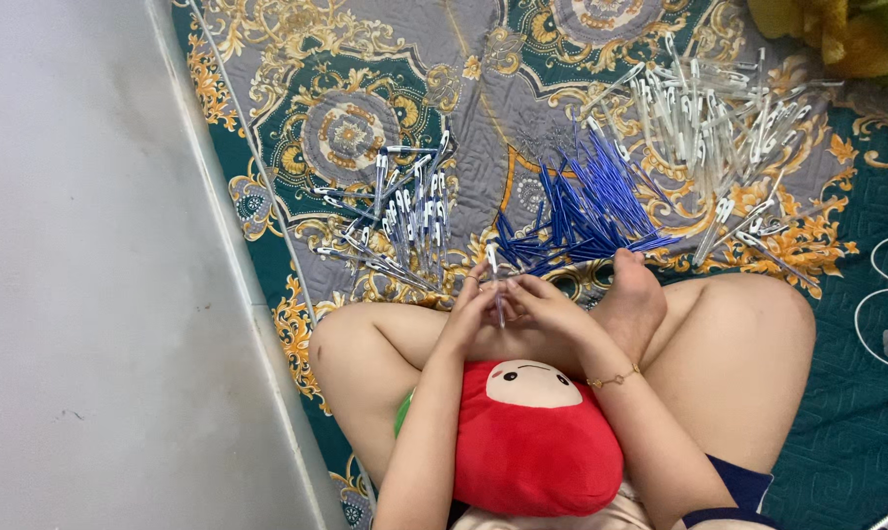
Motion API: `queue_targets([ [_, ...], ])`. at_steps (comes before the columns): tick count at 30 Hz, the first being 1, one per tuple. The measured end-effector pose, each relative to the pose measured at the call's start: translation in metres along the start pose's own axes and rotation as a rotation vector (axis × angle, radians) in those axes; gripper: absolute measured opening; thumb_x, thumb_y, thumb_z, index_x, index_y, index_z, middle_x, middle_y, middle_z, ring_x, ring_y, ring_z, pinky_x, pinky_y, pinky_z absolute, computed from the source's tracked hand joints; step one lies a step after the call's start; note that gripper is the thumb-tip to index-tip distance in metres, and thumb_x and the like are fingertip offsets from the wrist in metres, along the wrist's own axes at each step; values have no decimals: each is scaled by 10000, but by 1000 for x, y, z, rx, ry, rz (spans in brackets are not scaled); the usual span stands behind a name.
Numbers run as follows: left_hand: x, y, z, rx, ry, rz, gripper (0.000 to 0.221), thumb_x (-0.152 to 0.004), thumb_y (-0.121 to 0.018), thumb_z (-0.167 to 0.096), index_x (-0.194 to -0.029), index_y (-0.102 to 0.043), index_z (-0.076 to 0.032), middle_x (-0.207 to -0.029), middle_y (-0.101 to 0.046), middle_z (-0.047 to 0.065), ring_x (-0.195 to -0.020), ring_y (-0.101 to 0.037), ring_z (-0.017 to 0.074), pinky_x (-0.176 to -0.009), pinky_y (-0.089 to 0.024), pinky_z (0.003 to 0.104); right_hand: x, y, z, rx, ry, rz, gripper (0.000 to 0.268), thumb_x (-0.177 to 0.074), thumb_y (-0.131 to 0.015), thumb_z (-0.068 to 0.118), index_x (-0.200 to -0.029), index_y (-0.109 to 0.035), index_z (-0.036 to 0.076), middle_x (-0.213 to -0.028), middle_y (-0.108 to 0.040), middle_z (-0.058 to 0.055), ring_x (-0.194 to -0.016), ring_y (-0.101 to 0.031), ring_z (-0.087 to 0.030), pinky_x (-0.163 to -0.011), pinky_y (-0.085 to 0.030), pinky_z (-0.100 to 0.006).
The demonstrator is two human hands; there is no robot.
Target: The person assembles pens by inserting ink refills into white plastic bodies while sitting on the floor.
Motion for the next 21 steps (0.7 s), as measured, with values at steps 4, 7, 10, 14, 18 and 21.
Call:
queue_targets([
  [4, -1, 3, -29, -19, -99, -81, 567, -1045, -549, -160, -1534, -289, -33, -1141, -716, 259, -819, -750, 273, -591, -529, 242, 13, 5, 17, 89, -8, -3, 604, -1043, -565, 454, -1444, -519, 5, -1178, -703, -276, -1031, -728, -372, -870, -582, -507],
  [7, 13, 12, -72, -32, -314, -321, 553, -1025, -571, -108, -1509, -309, -52, -1203, -674, 201, -891, -721, 211, -664, -541, 250, 8, 19, 15, 136, 27, -45, 527, -1045, -579, 410, -1395, -566, 15, -1116, -721, -237, -966, -749, -331, -809, -613, -447],
  [10, 26, 19, -95, -248, -442, -525, 880, -1007, -627, -97, -1662, -42, -147, -1615, -350, 246, -1461, -380, 437, -1173, -376, 558, 10, 25, 17, 213, 16, -108, 504, -1038, -586, 350, -1377, -565, -22, -1128, -721, -280, -981, -740, -378, -817, -597, -477],
  [14, 27, 13, -92, -546, -163, -566, 923, -994, -669, -299, -1667, -45, -200, -1680, -79, 264, -1515, -155, 505, -1198, -246, 628, -16, 39, 12, 604, 59, -165, 382, -957, -648, 405, -1207, -705, 123, -1025, -787, -125, -963, -767, -281, -812, -611, -408],
  [18, 16, 19, -63, -949, -71, -480, 437, -913, -727, -356, -1300, -701, -155, -1185, -693, 126, -1135, -683, 332, -976, -548, 445, -41, 44, 36, 970, 222, -328, 271, -929, -632, 503, -1092, -741, 316, -884, -775, 13, -920, -760, -253, -817, -592, -422],
  [21, 9, 8, -48, -1072, -75, -267, 305, -981, -621, -266, -1218, -740, -115, -1039, -760, 146, -1055, -715, 376, -931, -551, 467, -54, 28, 68, 1000, 432, -400, 216, -965, -624, 280, -1129, -717, 173, -1006, -722, -110, -984, -727, -354, -841, -587, -455],
])
Point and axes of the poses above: each hand's wrist, its own x-axis away from the middle knuckle, its own y-axis out of the back of the hand, z = x × y, the point moved 7 cm from there along -x, towards the middle knuckle
